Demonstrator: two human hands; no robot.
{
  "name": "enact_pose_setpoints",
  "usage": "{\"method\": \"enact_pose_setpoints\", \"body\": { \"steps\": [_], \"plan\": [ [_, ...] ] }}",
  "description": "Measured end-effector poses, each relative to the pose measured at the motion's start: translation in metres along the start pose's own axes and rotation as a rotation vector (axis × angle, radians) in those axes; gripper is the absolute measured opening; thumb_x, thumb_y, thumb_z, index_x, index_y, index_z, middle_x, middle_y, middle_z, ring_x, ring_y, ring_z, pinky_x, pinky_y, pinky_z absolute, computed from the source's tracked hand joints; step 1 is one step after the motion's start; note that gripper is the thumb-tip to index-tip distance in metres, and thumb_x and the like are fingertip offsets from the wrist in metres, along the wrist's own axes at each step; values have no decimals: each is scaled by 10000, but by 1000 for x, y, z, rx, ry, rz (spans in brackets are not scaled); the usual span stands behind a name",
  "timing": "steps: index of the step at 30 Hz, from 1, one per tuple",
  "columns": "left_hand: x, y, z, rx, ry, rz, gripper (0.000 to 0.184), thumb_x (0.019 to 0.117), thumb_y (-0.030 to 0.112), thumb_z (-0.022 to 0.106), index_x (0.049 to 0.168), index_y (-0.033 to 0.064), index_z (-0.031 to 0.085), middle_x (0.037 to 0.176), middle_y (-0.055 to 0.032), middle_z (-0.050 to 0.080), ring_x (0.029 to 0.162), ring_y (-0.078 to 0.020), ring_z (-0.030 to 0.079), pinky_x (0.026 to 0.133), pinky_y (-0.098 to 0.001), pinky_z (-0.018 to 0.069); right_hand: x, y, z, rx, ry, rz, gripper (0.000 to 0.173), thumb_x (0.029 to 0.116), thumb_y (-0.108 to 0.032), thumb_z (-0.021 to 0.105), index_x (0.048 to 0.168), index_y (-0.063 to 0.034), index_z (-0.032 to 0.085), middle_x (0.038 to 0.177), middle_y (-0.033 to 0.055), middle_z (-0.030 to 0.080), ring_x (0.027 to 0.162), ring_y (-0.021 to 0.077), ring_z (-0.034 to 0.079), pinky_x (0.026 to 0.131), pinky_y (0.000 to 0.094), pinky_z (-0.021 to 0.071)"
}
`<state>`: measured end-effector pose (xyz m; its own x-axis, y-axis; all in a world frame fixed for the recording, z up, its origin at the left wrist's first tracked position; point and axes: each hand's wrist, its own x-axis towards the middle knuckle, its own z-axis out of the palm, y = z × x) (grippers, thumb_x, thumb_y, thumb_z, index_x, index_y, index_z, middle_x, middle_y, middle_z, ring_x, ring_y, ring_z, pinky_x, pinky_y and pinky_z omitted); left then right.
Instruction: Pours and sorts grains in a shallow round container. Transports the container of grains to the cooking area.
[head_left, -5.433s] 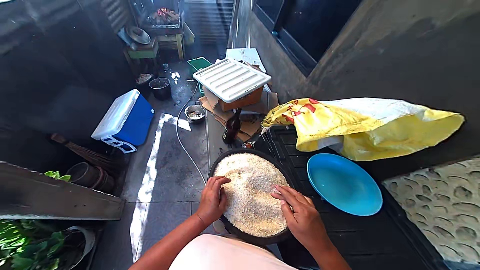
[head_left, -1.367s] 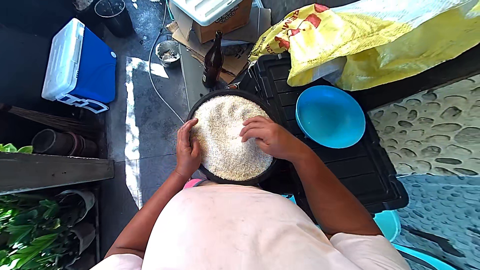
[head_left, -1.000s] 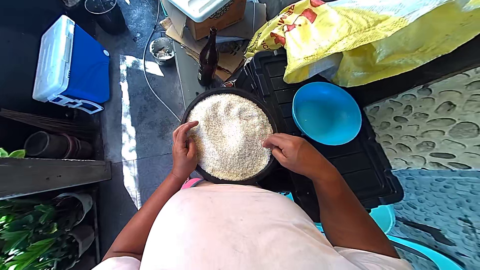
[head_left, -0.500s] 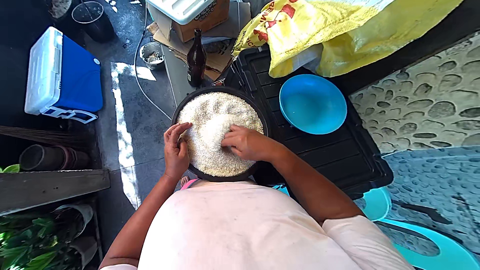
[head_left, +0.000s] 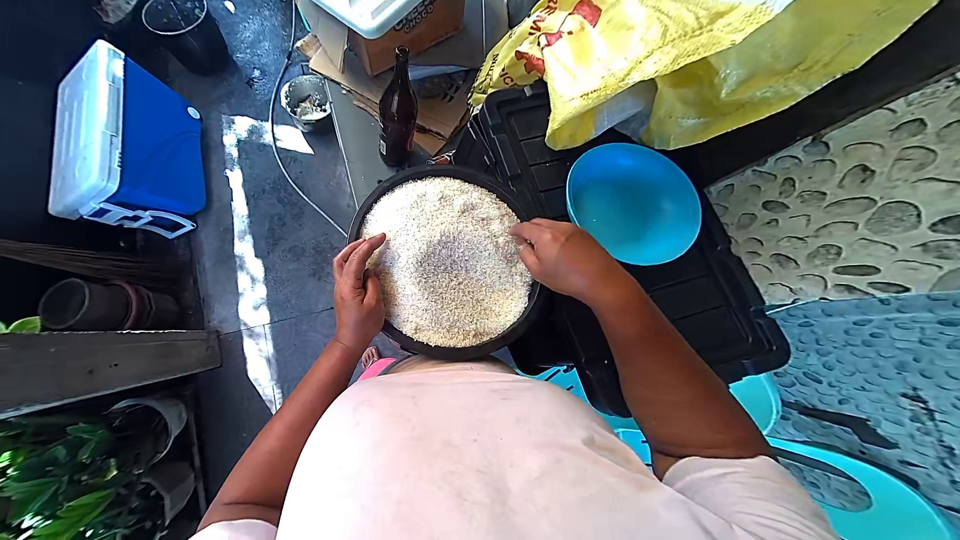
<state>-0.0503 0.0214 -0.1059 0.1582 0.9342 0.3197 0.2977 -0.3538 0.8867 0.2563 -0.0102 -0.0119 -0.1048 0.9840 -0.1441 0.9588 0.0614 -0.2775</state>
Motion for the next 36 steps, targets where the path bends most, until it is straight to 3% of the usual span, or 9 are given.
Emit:
{"method": "enact_pose_setpoints", "body": {
  "steps": [8,12,14,16,19,23,28,31,36],
  "plan": [
    [3,-2,0,24,-11,59,494,935,-50,377,1330,85,642,1412,-46,618,1388,-222,470,1194,-407,318,-7,-14,37,207,1,124,364,978,-32,522,1317,55,625,1290,248,643,1186,386,641,1012,565,504],
    [3,-2,0,26,-27,55,502,932,-43,383,1354,79,626,1423,-54,607,1397,-225,462,1196,-411,320,10,-45,44,320,-14,103,253,968,-52,570,1162,80,663,1131,246,669,1070,384,664,942,560,521],
    [3,-1,-1,22,-32,54,501,931,-45,385,1358,73,621,1425,-66,602,1396,-232,461,1195,-413,319,16,-61,35,426,8,62,298,965,-46,583,1229,67,664,1184,233,686,1089,351,675,953,530,526],
    [3,-2,-1,21,-32,56,500,936,-45,387,1361,75,621,1427,-67,602,1397,-233,461,1197,-414,319,20,-71,24,551,42,13,385,989,-71,570,1360,12,631,1296,184,680,1127,259,687,998,431,537],
    [2,-3,-2,27,-35,60,515,938,-41,383,1375,89,620,1434,-54,602,1399,-230,461,1196,-412,320,19,-76,9,698,195,-106,331,1019,-70,538,1325,-49,661,1241,103,701,913,131,722,809,311,621],
    [2,-3,-1,-1,-34,58,528,935,-54,379,1389,81,612,1429,-48,612,1391,-232,467,1193,-408,320,6,-56,-8,671,304,-99,289,1033,-67,520,1275,-39,676,1227,99,707,919,140,739,781,319,646],
    [3,-2,-2,6,-39,48,541,924,-52,389,1393,101,611,1426,-33,617,1388,-228,469,1190,-411,318,-33,-27,-6,406,153,-122,255,1024,-97,514,1158,-68,729,1092,80,724,869,154,700,774,362,610],
    [3,-4,-1,9,-32,57,536,922,-39,394,1398,97,597,1442,-47,598,1388,-235,466,1186,-421,325,-54,-21,10,369,-7,-258,283,978,-104,504,1069,-86,772,1053,43,742,978,127,700,882,341,591],
    [4,-6,-1,12,-23,79,530,921,-17,390,1433,22,520,1481,-122,549,1412,-252,457,1191,-435,333,-73,-37,37,405,-122,-373,337,952,-53,475,1080,-97,784,1086,57,757,1075,176,693,969,347,546]
  ]
}}
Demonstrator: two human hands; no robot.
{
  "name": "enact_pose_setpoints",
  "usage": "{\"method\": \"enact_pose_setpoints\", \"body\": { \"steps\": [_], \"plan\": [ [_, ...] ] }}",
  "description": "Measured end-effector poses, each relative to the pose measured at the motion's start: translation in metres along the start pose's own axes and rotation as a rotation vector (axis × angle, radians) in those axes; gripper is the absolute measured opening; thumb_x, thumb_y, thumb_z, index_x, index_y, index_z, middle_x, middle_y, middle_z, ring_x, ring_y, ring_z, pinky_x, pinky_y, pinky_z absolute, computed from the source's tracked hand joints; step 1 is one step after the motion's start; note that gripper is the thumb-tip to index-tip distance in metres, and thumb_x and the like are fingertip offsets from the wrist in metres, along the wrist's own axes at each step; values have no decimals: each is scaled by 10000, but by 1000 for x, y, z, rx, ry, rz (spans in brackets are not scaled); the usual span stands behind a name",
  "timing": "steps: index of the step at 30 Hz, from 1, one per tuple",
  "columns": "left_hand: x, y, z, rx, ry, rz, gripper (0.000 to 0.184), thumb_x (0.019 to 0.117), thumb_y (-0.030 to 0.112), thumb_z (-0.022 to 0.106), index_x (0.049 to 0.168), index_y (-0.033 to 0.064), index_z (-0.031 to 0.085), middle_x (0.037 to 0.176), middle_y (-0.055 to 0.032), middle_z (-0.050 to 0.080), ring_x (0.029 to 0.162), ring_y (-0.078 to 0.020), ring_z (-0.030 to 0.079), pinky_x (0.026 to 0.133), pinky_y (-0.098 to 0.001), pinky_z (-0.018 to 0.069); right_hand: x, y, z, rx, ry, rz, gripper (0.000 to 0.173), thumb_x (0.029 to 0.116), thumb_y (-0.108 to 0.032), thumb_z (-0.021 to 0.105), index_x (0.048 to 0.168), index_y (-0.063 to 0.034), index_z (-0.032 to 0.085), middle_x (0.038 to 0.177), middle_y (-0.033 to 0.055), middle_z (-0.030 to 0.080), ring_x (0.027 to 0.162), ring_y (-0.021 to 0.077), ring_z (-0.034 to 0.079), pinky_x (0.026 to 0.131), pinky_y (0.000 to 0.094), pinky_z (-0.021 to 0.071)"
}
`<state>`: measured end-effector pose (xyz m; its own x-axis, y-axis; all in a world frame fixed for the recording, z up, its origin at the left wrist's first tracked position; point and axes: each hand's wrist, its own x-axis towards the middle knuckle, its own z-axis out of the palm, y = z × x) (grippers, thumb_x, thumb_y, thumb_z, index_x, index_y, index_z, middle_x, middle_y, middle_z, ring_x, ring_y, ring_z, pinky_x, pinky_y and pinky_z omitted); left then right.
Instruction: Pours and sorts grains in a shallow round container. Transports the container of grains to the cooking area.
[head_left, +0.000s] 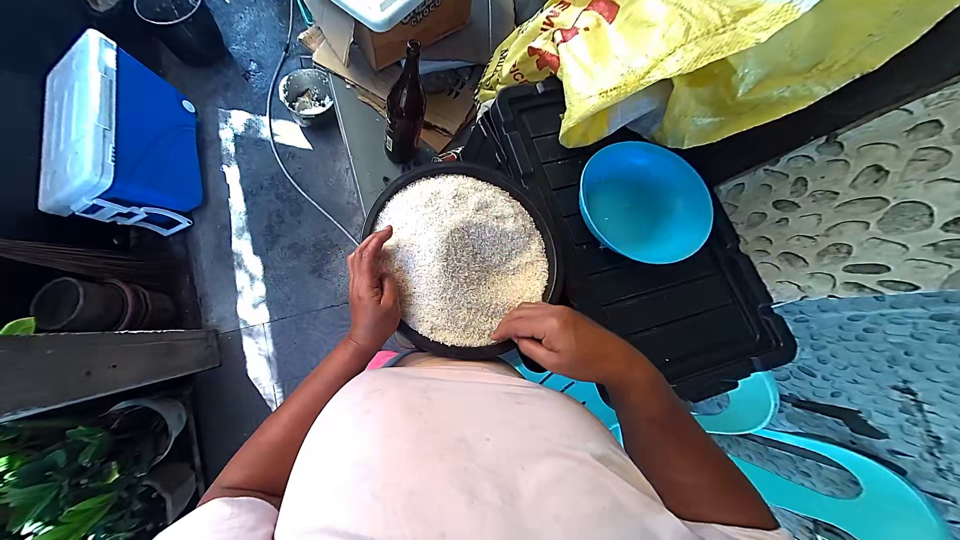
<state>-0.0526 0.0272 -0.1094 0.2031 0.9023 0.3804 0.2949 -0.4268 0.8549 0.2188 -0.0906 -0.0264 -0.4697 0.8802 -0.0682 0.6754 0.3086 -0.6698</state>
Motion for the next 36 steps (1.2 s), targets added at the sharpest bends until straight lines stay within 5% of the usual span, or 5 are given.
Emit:
{"method": "enact_pose_setpoints", "body": {
  "steps": [13,17,25,29,36],
  "plan": [
    [0,-1,1,-3,11,-5,498,933,-10,393,1402,43,552,1447,-118,562,1387,-239,469,1176,-422,344,10,8,-3,-88,35,12,270,1001,-109,520,1093,-101,774,1071,54,760,1026,178,719,930,365,581],
    [-1,1,1,-2,13,-10,496,937,-18,391,1401,45,555,1455,-111,557,1386,-236,470,1173,-413,351,21,38,-20,-379,196,153,150,953,-65,630,997,-56,773,977,122,716,985,337,658,863,507,545],
    [-1,2,2,-15,27,-12,498,920,-22,395,1387,40,557,1456,-121,551,1398,-240,463,1182,-413,348,38,59,-23,-501,64,268,164,918,0,655,1011,-61,775,992,136,689,998,350,635,852,528,484],
    [-1,2,1,-13,27,-16,482,933,-19,394,1382,32,561,1448,-124,556,1399,-241,465,1183,-421,350,41,61,-25,-509,3,261,134,952,-86,663,1016,-68,780,993,132,692,1005,351,634,844,534,480],
    [-3,5,0,-12,16,-27,487,939,-24,381,1389,42,554,1484,-96,533,1416,-223,454,1183,-416,360,48,66,-22,-544,-37,236,68,931,-113,718,904,-64,757,956,118,697,983,328,649,821,518,486]
  ]
}}
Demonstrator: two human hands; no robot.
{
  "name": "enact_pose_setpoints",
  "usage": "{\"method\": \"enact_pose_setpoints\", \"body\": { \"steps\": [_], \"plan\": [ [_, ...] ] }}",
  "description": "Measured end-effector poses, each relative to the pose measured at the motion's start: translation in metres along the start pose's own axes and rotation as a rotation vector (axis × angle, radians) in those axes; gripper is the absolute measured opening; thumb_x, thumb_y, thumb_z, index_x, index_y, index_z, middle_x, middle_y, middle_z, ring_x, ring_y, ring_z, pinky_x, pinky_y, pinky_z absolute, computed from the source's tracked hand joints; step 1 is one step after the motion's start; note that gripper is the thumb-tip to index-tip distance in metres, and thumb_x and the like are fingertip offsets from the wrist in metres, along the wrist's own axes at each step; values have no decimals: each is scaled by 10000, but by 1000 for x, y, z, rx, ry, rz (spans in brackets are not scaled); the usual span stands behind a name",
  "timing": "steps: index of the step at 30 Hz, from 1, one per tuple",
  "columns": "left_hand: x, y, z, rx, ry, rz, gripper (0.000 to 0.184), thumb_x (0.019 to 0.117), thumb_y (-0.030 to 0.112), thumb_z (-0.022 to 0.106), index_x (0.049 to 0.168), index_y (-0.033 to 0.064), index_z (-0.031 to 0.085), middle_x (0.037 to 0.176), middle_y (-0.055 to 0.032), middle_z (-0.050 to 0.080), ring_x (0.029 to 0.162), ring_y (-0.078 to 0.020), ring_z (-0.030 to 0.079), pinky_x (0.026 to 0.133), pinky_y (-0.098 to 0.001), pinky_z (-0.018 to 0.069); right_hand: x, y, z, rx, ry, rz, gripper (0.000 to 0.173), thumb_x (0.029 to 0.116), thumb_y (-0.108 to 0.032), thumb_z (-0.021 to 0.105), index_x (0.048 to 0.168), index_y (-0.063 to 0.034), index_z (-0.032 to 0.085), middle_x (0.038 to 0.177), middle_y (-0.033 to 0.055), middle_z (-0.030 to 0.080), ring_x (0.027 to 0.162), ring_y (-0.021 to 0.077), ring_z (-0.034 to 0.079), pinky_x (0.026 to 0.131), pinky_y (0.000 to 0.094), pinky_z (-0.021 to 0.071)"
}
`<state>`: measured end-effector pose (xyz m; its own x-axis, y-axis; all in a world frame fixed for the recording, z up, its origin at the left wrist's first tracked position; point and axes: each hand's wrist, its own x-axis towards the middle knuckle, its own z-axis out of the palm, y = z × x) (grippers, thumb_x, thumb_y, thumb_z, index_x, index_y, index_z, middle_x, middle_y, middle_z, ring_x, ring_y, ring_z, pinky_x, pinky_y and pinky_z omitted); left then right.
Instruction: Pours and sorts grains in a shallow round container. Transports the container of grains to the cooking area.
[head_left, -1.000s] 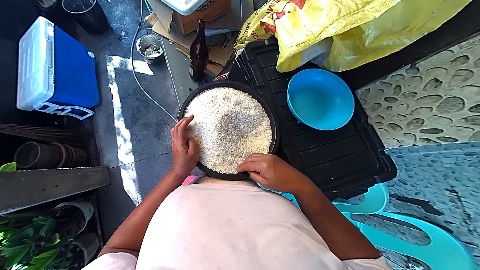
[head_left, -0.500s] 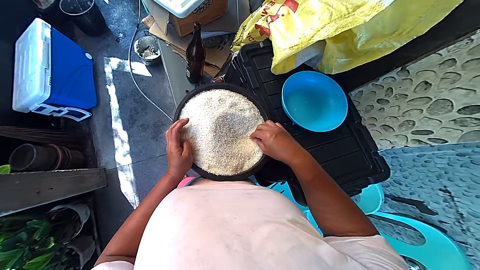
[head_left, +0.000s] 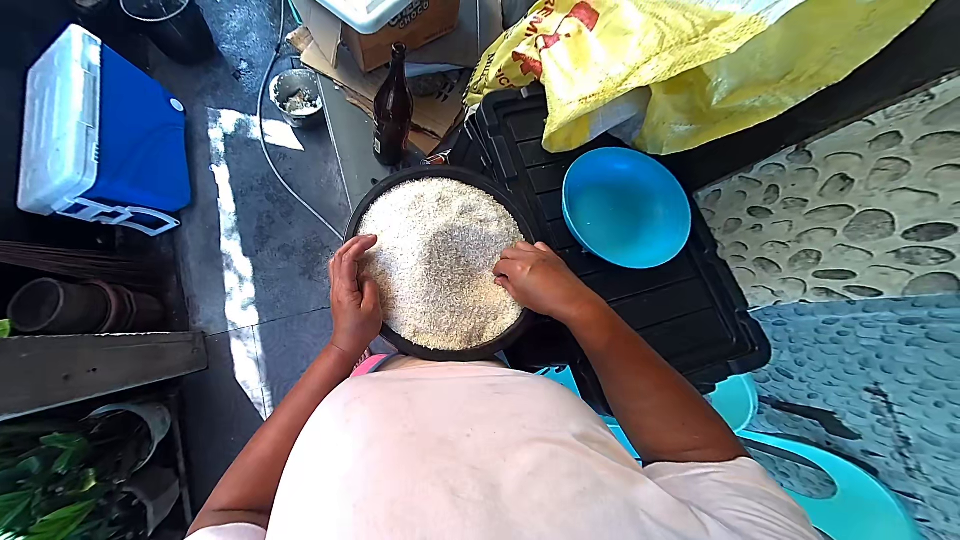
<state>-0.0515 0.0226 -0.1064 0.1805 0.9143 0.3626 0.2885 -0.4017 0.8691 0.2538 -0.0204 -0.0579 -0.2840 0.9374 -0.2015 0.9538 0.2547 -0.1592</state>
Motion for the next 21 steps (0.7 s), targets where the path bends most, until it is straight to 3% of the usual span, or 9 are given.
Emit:
{"method": "enact_pose_setpoints", "body": {
  "steps": [3,6,7,10,12,16,21],
  "plan": [
    [2,-2,1,-18,21,13,476,929,-30,388,1363,26,577,1450,-123,556,1394,-237,469,1181,-418,351,0,7,-6,246,38,-27,67,943,-78,707,920,-36,754,952,135,699,977,319,663,894,513,526],
    [2,-3,2,-29,19,16,476,931,-32,391,1361,38,583,1452,-119,555,1392,-240,467,1178,-416,352,-3,1,-17,813,164,80,86,994,-91,644,962,-52,715,938,45,674,841,126,640,797,298,553],
    [2,-3,2,-33,19,16,478,930,-35,390,1361,39,583,1454,-117,553,1394,-239,464,1178,-413,352,-3,-6,-19,1081,211,147,86,1000,-81,619,977,-52,697,909,30,681,793,101,646,770,273,564],
    [1,-4,2,-37,23,17,479,929,-39,393,1361,43,585,1454,-111,552,1395,-233,465,1179,-408,359,1,-29,-20,1781,289,357,180,1053,-72,506,988,-49,672,938,91,738,843,187,742,818,350,632],
    [2,-6,3,-36,28,23,481,927,-37,392,1359,44,587,1450,-112,556,1394,-234,466,1179,-411,353,3,-40,-18,2048,304,483,249,1084,-89,433,1058,-4,666,1022,157,741,935,260,752,866,391,630],
    [1,-5,2,-27,17,26,481,935,-34,388,1368,45,580,1454,-116,551,1401,-235,461,1186,-411,351,1,-53,-13,2206,307,627,306,1103,-97,351,1189,32,614,1112,208,729,1001,297,749,892,396,624],
    [2,-4,1,-5,4,28,472,936,-26,390,1363,43,578,1450,-109,559,1391,-238,468,1176,-426,351,-5,-60,-12,2217,298,645,321,1083,-48,308,1167,39,606,1133,226,724,1008,309,748,893,397,622]
  ]
}}
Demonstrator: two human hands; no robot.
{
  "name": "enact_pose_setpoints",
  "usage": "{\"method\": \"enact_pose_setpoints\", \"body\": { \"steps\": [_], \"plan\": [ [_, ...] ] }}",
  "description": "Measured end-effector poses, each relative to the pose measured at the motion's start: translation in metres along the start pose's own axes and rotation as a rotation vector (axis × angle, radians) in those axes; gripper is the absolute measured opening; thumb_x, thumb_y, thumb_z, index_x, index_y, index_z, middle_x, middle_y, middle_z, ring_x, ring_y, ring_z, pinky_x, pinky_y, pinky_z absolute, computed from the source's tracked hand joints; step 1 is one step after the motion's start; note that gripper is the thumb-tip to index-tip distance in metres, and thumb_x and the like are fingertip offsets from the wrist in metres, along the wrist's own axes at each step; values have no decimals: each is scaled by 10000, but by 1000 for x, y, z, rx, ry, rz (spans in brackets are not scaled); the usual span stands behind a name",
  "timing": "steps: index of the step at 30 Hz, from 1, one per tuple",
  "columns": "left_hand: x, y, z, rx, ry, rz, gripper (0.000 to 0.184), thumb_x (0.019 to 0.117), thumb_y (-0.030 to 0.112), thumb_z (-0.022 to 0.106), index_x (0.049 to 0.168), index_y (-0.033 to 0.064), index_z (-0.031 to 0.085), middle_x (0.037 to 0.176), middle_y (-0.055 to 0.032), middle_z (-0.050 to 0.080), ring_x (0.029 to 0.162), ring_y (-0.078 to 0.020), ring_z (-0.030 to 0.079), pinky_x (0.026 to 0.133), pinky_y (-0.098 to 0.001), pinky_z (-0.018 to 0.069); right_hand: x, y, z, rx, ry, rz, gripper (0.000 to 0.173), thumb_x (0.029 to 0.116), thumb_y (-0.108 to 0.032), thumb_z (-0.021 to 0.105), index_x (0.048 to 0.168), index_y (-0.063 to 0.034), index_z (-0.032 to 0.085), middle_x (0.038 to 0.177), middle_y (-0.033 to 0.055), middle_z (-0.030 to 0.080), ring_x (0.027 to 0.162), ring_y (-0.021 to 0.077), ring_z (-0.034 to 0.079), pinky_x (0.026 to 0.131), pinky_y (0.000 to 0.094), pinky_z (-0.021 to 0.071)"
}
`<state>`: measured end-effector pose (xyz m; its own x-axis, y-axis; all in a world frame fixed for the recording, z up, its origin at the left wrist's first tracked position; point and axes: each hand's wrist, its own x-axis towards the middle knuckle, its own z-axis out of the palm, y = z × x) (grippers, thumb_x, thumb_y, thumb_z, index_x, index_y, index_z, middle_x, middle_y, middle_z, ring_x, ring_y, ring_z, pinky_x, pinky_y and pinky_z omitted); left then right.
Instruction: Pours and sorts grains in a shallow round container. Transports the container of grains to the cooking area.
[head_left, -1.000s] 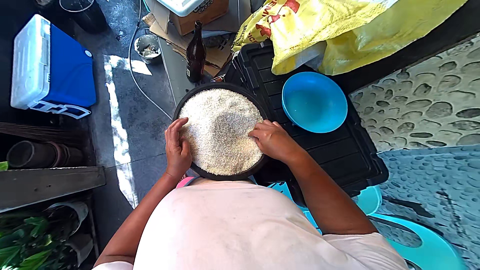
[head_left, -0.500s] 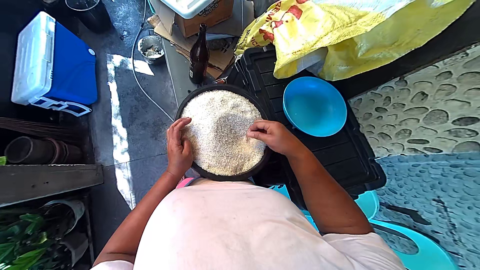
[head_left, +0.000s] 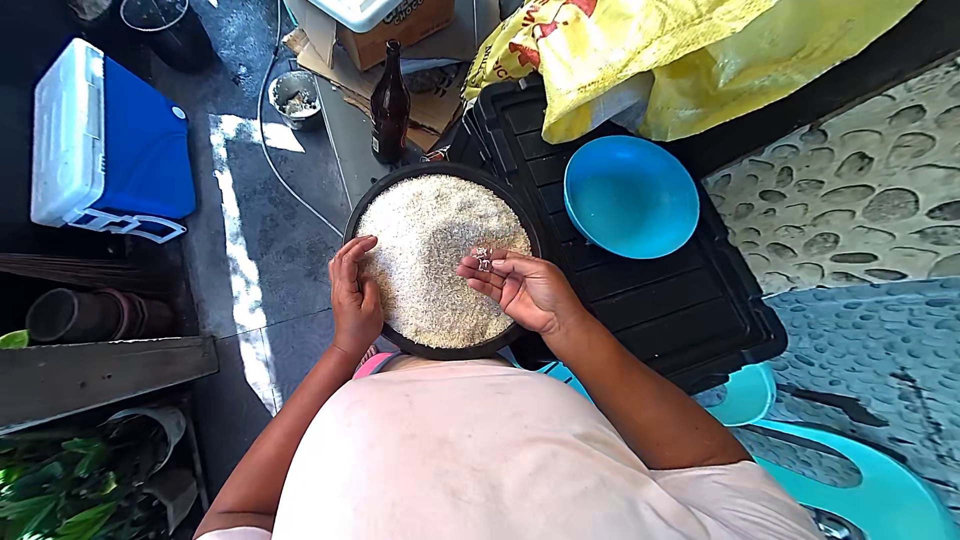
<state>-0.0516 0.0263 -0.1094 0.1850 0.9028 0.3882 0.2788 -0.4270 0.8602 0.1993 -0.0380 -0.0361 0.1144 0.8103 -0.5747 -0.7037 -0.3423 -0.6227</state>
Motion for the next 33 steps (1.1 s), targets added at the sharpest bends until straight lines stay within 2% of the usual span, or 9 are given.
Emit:
{"method": "enact_pose_setpoints", "body": {
  "steps": [7,14,23,30,33],
  "plan": [
    [0,-2,1,1,1,3,471,931,-24,395,1356,48,582,1445,-105,562,1389,-236,468,1177,-422,346,-5,2,-3,-32,-16,-18,368,1044,6,268,1182,36,608,1174,225,718,1055,321,736,918,412,612],
    [0,-2,1,8,1,8,466,932,-24,396,1353,44,583,1447,-103,561,1384,-233,471,1172,-421,348,-6,2,-4,-59,-53,-43,376,1033,8,262,1105,31,630,1159,230,721,1061,330,733,932,426,607],
    [0,0,0,13,-7,-4,461,945,-12,392,1364,48,574,1462,-93,551,1389,-224,470,1173,-415,352,-7,1,-1,-95,-76,-73,392,1032,0,257,1169,31,623,1172,231,717,1041,327,739,908,428,615],
    [-1,1,0,3,-3,-2,464,942,-18,388,1364,41,572,1459,-100,552,1396,-230,468,1183,-424,347,-7,1,-1,-121,-107,-95,389,1027,1,272,1142,18,643,1156,224,722,1036,321,739,905,427,616],
    [-1,0,0,6,-3,-1,465,939,-21,385,1361,36,571,1457,-101,553,1398,-229,466,1186,-420,345,-8,1,-1,-126,-122,-104,393,1019,4,264,1091,14,650,1146,229,726,1038,330,739,910,434,614]
  ]
}}
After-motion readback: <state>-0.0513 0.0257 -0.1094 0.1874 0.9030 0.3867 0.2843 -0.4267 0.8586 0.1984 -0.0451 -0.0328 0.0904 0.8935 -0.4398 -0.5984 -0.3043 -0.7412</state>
